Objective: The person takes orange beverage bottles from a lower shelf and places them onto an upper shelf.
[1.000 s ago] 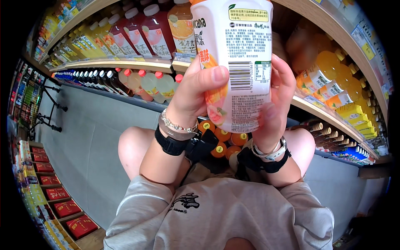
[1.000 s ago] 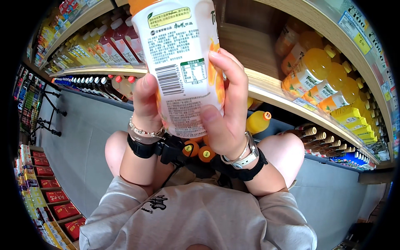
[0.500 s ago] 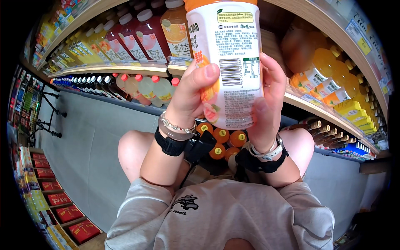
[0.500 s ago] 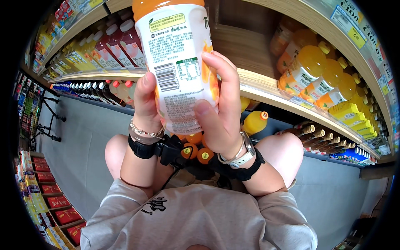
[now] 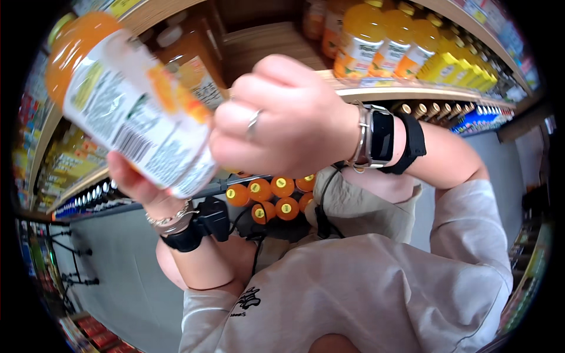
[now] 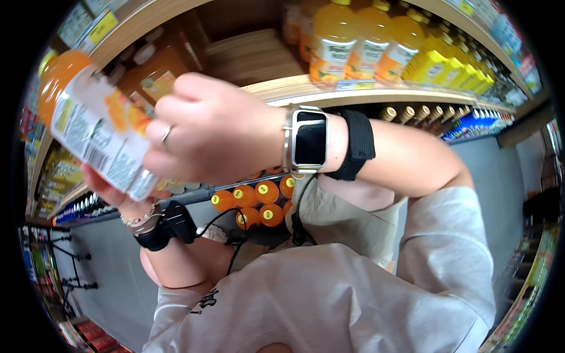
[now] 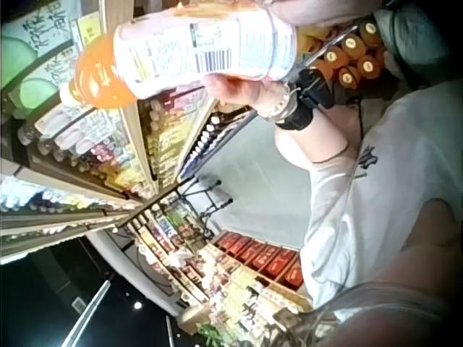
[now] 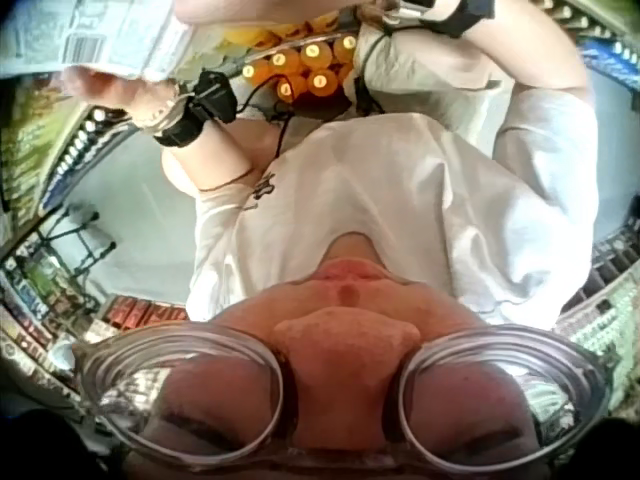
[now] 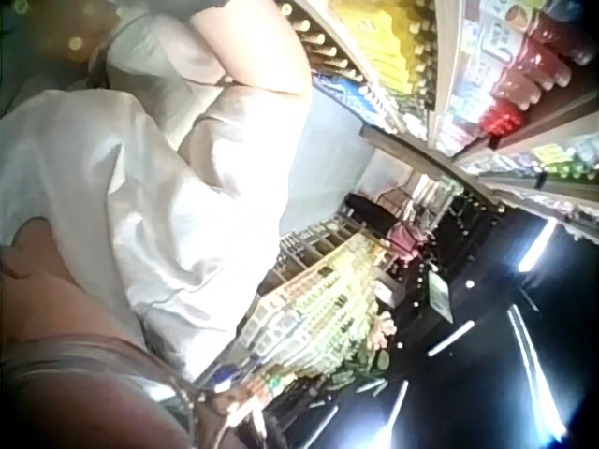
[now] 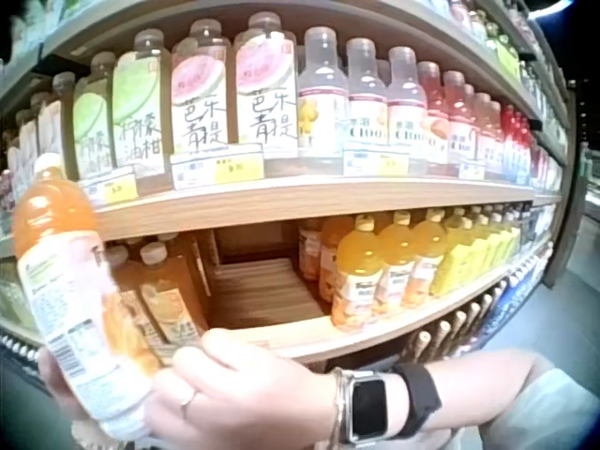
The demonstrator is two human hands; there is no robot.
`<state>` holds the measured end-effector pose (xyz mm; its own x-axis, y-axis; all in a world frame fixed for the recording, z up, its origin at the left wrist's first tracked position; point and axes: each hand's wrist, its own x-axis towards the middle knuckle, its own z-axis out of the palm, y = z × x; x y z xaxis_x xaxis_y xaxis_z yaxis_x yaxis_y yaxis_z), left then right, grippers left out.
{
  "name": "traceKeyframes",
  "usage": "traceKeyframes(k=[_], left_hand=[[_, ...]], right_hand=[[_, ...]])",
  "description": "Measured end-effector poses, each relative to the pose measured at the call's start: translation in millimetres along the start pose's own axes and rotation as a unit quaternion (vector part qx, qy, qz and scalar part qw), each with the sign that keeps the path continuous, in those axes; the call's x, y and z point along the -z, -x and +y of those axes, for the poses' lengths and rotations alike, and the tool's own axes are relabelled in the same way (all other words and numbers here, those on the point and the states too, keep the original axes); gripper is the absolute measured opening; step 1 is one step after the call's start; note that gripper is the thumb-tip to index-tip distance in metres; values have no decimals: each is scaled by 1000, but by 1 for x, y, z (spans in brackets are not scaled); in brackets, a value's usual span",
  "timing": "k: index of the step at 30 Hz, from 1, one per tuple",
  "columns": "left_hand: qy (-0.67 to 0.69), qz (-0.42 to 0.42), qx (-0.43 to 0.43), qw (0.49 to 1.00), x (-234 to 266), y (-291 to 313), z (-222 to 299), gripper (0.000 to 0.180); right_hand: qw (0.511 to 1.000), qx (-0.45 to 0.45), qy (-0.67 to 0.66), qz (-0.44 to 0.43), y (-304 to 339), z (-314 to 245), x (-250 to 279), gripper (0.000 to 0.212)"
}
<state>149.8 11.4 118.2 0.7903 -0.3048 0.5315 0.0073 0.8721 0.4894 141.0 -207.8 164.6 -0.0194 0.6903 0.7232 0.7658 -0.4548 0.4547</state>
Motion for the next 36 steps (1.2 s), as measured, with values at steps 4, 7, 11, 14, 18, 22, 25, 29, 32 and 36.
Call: traceKeyframes(k=[4, 7, 11, 14, 18, 22, 25, 29, 32, 36], left_hand=[[-12, -107, -7, 994, -4, -5, 10, 92], [-34, -9, -12, 999, -10, -1, 15, 90], [-73, 19, -21, 997, -12, 0, 17, 84], [-96, 30, -22, 995, -9, 3, 19, 79], [-116, 45, -26, 992, -3, 7, 21, 73], [-122, 57, -29, 990, -2, 10, 23, 68], [-115, 38, -26, 992, -3, 13, 22, 63], [-93, 42, -25, 994, -1, 15, 23, 63], [-113, 6, -46, 993, 6, 14, 23, 62], [-123, -4, -43, 991, 12, 15, 25, 62]], right_hand=[[984, 106, 43, -133, -2, -1, 8, 12], [975, 149, 73, -149, -7, 5, 1, 12], [967, 160, 101, -168, -13, 8, -2, 9], [963, 178, 109, -168, -17, 7, 1, 9], [951, 200, 134, -193, -22, 6, 7, 9], [951, 190, 124, -212, -24, 3, 9, 11], [950, 186, 116, -223, -25, 1, 11, 11], [949, 181, 112, -234, -25, -1, 12, 12], [951, 186, 127, -214, -26, -2, 11, 8], [952, 190, 132, -200, -24, -2, 11, 8]])
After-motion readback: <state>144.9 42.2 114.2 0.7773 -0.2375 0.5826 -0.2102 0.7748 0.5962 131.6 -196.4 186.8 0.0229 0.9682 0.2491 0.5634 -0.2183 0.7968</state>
